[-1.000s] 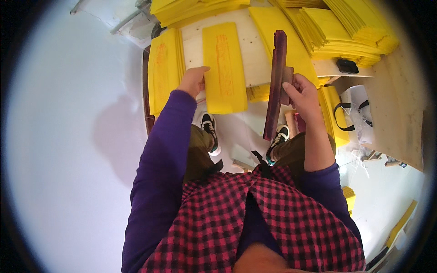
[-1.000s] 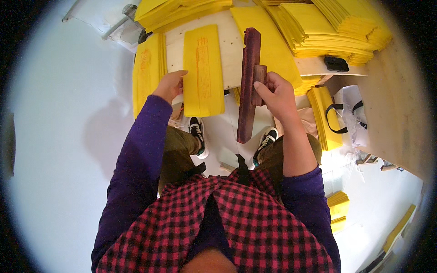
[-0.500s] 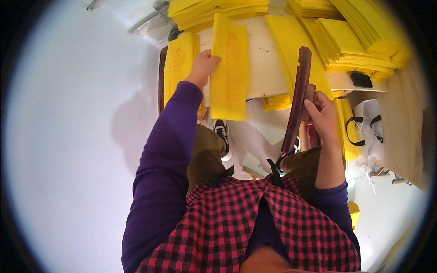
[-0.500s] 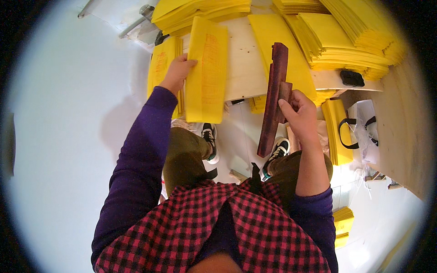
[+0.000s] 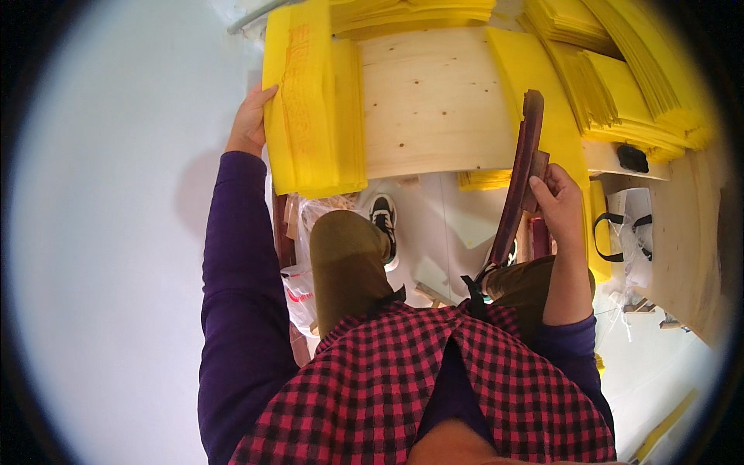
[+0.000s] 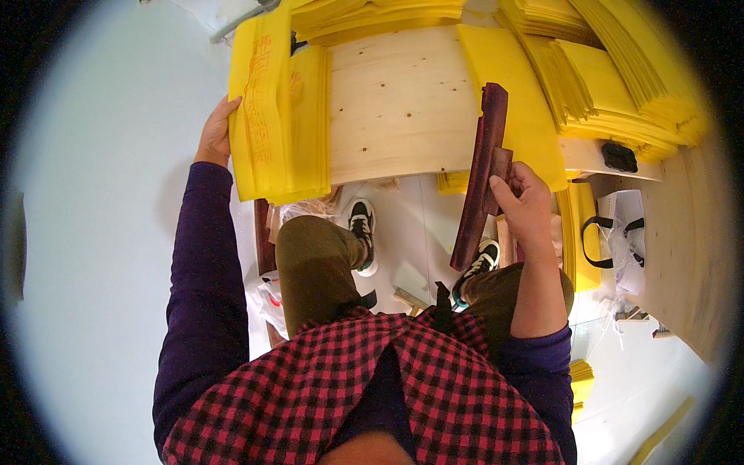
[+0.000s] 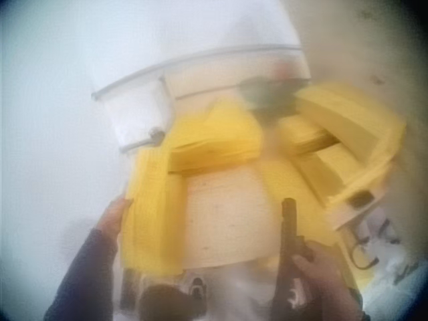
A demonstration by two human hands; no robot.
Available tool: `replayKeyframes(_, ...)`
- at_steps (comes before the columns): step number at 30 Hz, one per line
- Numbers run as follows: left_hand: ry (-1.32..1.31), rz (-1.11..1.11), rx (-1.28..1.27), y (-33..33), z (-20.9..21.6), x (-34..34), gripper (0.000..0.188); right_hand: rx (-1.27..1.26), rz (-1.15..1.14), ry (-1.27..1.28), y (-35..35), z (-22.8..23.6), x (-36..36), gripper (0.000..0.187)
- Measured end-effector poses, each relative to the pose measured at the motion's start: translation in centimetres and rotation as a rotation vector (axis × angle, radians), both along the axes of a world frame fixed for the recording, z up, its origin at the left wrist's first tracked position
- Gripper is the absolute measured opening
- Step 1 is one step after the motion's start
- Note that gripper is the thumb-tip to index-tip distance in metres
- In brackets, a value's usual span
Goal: The person repeatedly picks up yellow paper sheets from a pile, places them on a wooden table, and uses a dark rectangular tool to press or smooth each sheet before stacking them. The person continues this cycle throughout the clip.
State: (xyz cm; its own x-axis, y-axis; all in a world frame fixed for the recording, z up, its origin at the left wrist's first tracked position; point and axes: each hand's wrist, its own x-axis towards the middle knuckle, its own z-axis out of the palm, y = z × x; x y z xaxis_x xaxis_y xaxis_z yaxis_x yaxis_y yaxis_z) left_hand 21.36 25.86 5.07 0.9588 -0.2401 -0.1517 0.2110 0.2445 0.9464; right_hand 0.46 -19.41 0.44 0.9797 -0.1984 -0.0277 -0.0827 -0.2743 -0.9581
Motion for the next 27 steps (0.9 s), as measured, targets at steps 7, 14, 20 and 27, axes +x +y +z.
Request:
replayKeyframes(7, 0.246, 0.014, 0.02, 2.5, -7.2, 1.9, 0.029, 0.005, -0.039, 0.011, 1.3, -0.7, 1.5, 0.014)
replayKeyframes(14, 0.255, -0.017, -0.027, 2.1, -7.3, 1.9, 0.028, -0.034, -0.025, 0.032, 1.8, -0.7, 1.9, 0.012)
replayKeyframes(20, 0.253, 0.024, 0.153, 1.2, -7.1, 2.5, 0.028, -0.02, -0.036, 0.006, 1.6, -1.0, 1.9, 0.014)
replayKeyframes(27, 0.129, 0.074, 0.401, 0.3, -6.1, 2.6, 0.032, 0.023, -0.023, 0.026, 1.2, -1.0, 1.6, 0.013)
